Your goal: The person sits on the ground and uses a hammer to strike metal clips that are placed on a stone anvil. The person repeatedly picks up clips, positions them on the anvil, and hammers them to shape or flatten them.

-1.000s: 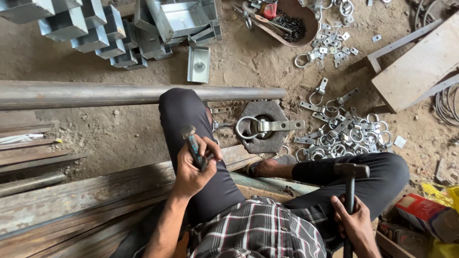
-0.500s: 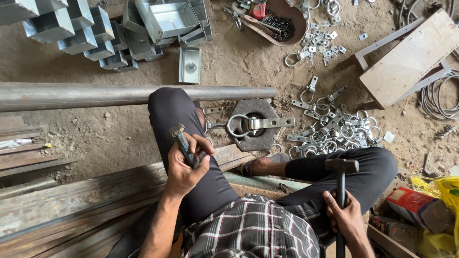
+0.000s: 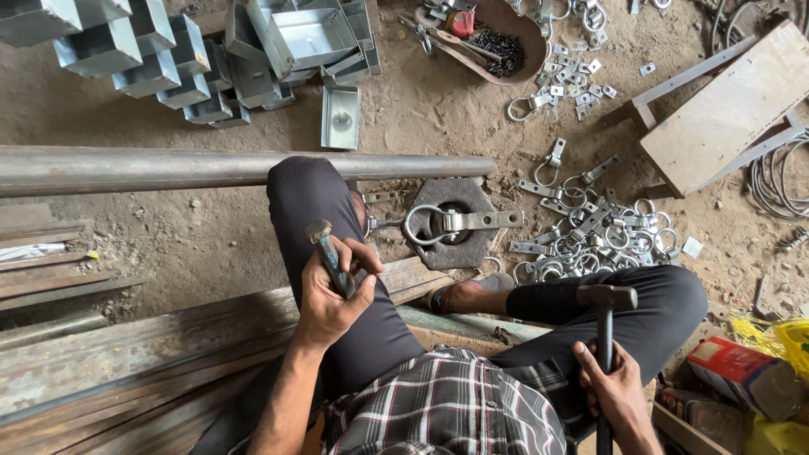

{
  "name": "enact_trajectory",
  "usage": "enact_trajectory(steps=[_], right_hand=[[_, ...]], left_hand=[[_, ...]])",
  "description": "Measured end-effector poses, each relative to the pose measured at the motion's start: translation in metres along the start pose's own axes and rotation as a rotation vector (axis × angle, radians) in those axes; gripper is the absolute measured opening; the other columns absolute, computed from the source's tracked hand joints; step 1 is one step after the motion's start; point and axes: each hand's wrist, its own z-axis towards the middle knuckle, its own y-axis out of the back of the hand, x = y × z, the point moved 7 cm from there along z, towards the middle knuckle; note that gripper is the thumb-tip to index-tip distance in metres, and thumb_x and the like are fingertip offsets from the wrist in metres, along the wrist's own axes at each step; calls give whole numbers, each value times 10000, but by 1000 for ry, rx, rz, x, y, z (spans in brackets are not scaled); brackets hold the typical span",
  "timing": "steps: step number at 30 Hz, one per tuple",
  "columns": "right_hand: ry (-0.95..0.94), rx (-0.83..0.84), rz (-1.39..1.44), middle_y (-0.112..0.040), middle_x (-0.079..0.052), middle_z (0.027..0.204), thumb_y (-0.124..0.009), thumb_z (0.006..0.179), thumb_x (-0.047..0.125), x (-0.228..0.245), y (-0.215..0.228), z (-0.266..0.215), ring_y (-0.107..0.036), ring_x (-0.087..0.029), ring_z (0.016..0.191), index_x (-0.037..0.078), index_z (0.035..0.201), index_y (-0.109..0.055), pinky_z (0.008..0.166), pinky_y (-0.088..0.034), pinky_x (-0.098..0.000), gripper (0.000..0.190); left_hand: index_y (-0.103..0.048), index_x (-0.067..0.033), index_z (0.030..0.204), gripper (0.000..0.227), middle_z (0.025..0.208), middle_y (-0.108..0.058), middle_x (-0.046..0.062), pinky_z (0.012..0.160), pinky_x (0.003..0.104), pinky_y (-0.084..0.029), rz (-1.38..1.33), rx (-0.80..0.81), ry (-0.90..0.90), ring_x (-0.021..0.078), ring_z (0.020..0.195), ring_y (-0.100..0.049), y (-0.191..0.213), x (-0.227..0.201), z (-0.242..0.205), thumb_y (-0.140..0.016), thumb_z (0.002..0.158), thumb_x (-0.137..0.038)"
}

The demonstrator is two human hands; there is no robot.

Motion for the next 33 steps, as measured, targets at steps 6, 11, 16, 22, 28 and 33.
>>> enact_trajectory(steps=[6, 11, 16, 22, 28, 33], right_hand=[[22, 26, 63, -499, -60, 544, -753, 885, 342, -5, 0, 11, -419, -158, 353, 18, 920, -584, 328, -321, -319, 367], [71, 43, 84, -511, -73, 519, -757, 865, 303, -27, -1, 37, -428, -182, 323, 21, 921, -607, 317, -314, -339, 324], [185, 29, 153, -522, -81, 483, -802, 843, 242, -66, 0, 80, -435, -181, 323, -9, 881, -617, 333, -313, -333, 315], [431, -3, 357, -531, -57, 488, -837, 810, 140, -102, 0, 115, -479, -136, 357, -28, 814, -606, 371, -343, -291, 286], [327, -70, 369, -535, -86, 484, -828, 805, 124, -117, 3, 124, -496, -169, 352, -30, 844, -584, 373, -355, -311, 291], [350, -4, 267, -560, -116, 456, -815, 825, 194, -96, 0, 102, -490, -165, 342, -18, 881, -624, 369, -366, -294, 291]], left_hand=[[-379, -112, 1002, 323, 1043, -637, 111, 889, 257, -540, 47, 0, -16, 82, 937, -601, -3, -7, 1, -640, 917, 58], [-419, -92, 956, 268, 967, -670, 80, 608, 207, -417, 158, -102, 60, 27, 682, -469, -2, 10, 0, -682, 934, -44], [-611, -15, 871, 265, 712, -595, 98, 550, 294, -431, 512, -260, 182, 128, 591, -528, -11, 73, 29, -803, 921, -191], [-581, 24, 960, 542, 871, -666, 180, 651, 409, -541, 923, -495, 420, 297, 741, -665, 9, 154, 55, -896, 766, -372], [-490, 74, 1259, 634, 1046, -604, 153, 752, 426, -536, 917, -554, 299, 271, 893, -633, 29, 183, 47, -778, 908, -369], [-567, -36, 1012, 471, 932, -595, 106, 710, 410, -541, 967, -547, 343, 240, 805, -599, 37, 170, 50, -785, 852, -422]])
